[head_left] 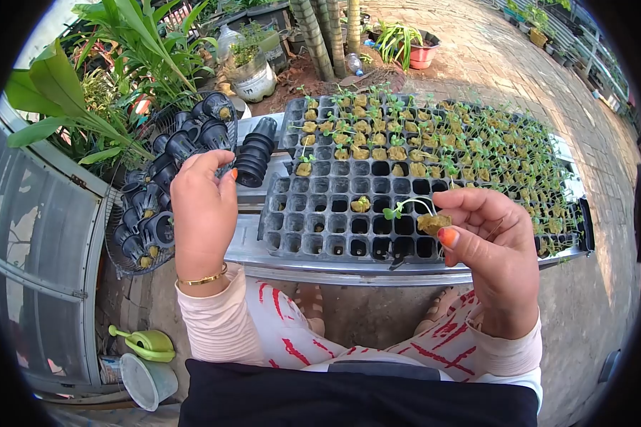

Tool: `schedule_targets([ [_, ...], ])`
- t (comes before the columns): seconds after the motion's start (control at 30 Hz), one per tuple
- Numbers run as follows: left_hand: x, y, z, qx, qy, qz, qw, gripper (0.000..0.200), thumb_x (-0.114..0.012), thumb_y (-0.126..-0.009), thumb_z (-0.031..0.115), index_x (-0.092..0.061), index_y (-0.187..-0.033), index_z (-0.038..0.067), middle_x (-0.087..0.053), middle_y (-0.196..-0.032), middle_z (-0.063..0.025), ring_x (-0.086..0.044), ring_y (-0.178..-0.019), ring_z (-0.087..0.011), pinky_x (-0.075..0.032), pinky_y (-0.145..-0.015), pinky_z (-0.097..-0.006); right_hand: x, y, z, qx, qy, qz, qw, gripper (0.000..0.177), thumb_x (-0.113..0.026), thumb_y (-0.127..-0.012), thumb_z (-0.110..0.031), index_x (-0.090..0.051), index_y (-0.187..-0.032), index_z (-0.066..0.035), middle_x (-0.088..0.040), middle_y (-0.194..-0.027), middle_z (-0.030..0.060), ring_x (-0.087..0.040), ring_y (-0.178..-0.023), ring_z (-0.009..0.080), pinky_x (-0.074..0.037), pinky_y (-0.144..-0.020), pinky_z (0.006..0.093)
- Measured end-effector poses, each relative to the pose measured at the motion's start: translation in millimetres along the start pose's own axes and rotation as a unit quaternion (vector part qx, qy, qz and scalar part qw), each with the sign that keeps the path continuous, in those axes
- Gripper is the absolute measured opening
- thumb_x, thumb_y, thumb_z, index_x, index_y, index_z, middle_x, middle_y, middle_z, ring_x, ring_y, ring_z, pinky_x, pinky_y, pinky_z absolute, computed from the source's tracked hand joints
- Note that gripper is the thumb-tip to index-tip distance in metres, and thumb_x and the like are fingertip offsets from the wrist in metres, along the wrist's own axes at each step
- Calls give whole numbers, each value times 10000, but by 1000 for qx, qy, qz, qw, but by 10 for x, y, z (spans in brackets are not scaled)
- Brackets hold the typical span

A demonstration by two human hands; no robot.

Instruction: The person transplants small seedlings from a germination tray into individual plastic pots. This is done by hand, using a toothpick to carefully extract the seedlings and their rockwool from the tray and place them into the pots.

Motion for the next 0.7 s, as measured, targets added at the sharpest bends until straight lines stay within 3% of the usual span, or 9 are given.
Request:
schedule_targets([
  [0.1,-69,-194,-37,-37,3,11,999,183,-625,-750,21,-637,-928,-23,-618,-801,-109,-530,-602,-144,-451,-596,-264,-3,-12,-29,3,-9,0,1000,308,-632,-785,38,-565,-1085,53,-645,-902,73,-568,-709,39,-442,-596,155],
  [0.23,-367,-688,6,-89,-68,-94,989,260,-663,-724,114,-634,-936,-34,-635,-831,-181,-611,-735,-288,-480,-697,-345,12,-56,-21,2,-10,-11,1000,306,-630,-787,41,-565,-1086,53,-644,-904,76,-575,-723,45,-447,-610,157],
  [0.37,-914,-1140,-176,-46,-206,-192,958,390,-698,-704,229,-631,-962,-57,-621,-954,-250,-598,-925,-371,-477,-809,-378,-3,-86,-23,8,-15,-16,1000,292,-624,-793,42,-568,-1080,50,-642,-914,77,-577,-740,47,-452,-631,160],
  [0.4,-967,-1198,-132,-50,-207,-191,958,390,-698,-704,229,-631,-962,-57,-621,-954,-250,-598,-925,-371,-477,-809,-378,-1,-86,-39,14,-17,-17,1000,287,-622,-796,41,-569,-1077,49,-640,-921,77,-578,-747,48,-454,-640,162],
  [0.47,-1176,-1214,-157,-11,-280,-304,910,253,-569,-724,88,-659,-926,-35,-615,-992,-249,-590,-968,-371,-473,-854,-386,-1,-85,-66,18,-20,-12,1000,281,-621,-798,40,-569,-1074,51,-637,-927,79,-578,-755,49,-455,-646,164],
  [0.53,-1388,-1271,-316,12,-288,-306,907,253,-541,-731,67,-666,-930,-26,-608,-1028,-242,-585,-992,-363,-472,-861,-378,28,-82,-77,20,-24,-8,999,276,-619,-800,40,-570,-1071,52,-635,-934,81,-577,-763,49,-457,-652,166],
  [0.6,-1537,-1306,-391,-23,-321,-316,892,408,-656,-744,322,-651,-916,-48,-615,-994,-245,-589,-953,-372,-469,-837,-396,55,-74,-66,14,-15,-16,1000,270,-618,-803,37,-570,-1068,55,-631,-940,85,-577,-773,51,-458,-658,168],
  [0.7,-1566,-1316,-433,-14,-323,-326,888,413,-636,-757,338,-653,-920,-41,-617,-1006,-235,-585,-958,-372,-468,-838,-397,80,-60,-74,17,-25,-11,999,263,-617,-804,35,-572,-1062,56,-630,-931,84,-575,-768,51,-453,-654,166],
])
Point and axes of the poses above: each hand's wrist, its own y-axis away from the middle knuckle, its own x-axis out of the back of the hand, z = x × y, the point moved 6 cm from there along -y, towards the middle knuckle
